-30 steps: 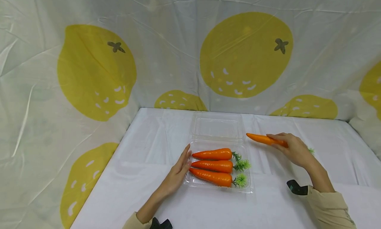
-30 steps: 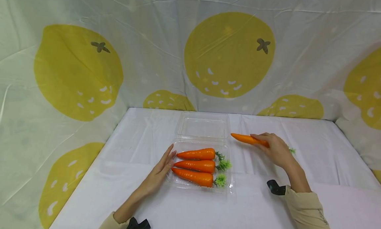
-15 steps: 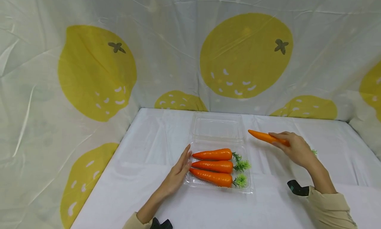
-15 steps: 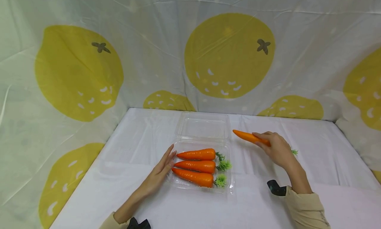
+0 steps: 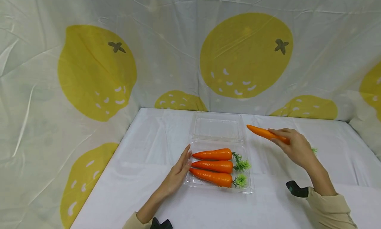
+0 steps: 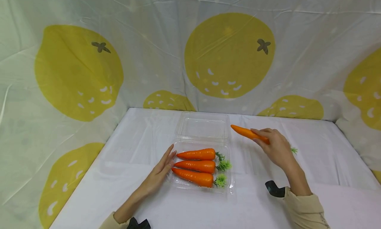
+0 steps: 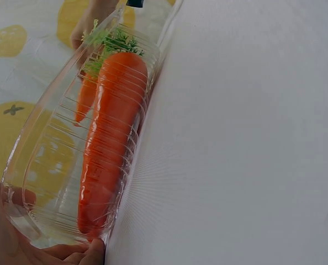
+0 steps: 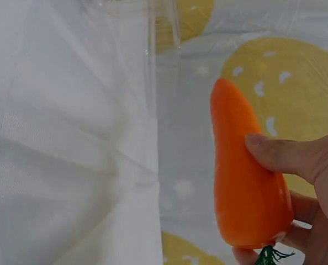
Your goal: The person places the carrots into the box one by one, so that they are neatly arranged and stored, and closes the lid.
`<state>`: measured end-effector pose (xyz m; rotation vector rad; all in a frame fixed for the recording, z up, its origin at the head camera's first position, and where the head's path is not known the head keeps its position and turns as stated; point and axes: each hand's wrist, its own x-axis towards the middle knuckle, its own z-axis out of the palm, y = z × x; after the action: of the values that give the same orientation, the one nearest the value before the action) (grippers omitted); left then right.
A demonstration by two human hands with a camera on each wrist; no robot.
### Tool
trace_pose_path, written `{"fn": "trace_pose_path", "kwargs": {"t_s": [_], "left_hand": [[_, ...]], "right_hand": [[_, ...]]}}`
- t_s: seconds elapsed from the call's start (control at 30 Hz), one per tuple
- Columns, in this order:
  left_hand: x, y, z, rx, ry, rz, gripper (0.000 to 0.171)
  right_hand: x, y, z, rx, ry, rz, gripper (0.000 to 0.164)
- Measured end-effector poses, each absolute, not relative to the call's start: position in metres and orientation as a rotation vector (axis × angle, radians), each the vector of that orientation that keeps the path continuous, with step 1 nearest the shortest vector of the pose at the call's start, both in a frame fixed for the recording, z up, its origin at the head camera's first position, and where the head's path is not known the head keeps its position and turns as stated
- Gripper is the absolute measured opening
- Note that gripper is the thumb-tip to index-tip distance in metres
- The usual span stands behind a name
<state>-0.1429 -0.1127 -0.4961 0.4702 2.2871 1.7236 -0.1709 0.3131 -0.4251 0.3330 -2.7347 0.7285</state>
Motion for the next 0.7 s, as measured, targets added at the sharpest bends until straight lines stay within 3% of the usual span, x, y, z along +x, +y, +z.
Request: {"fn": "trace_pose_path", "kwargs": {"t_s": [0.7], "left_hand": [[-0.145, -0.113, -0.498, 0.523, 2.312, 1.723, 0.062]], "right_hand": [[-0.166, 0.283, -0.421, 0.415, -2.698, 0.774, 0.037]]}}
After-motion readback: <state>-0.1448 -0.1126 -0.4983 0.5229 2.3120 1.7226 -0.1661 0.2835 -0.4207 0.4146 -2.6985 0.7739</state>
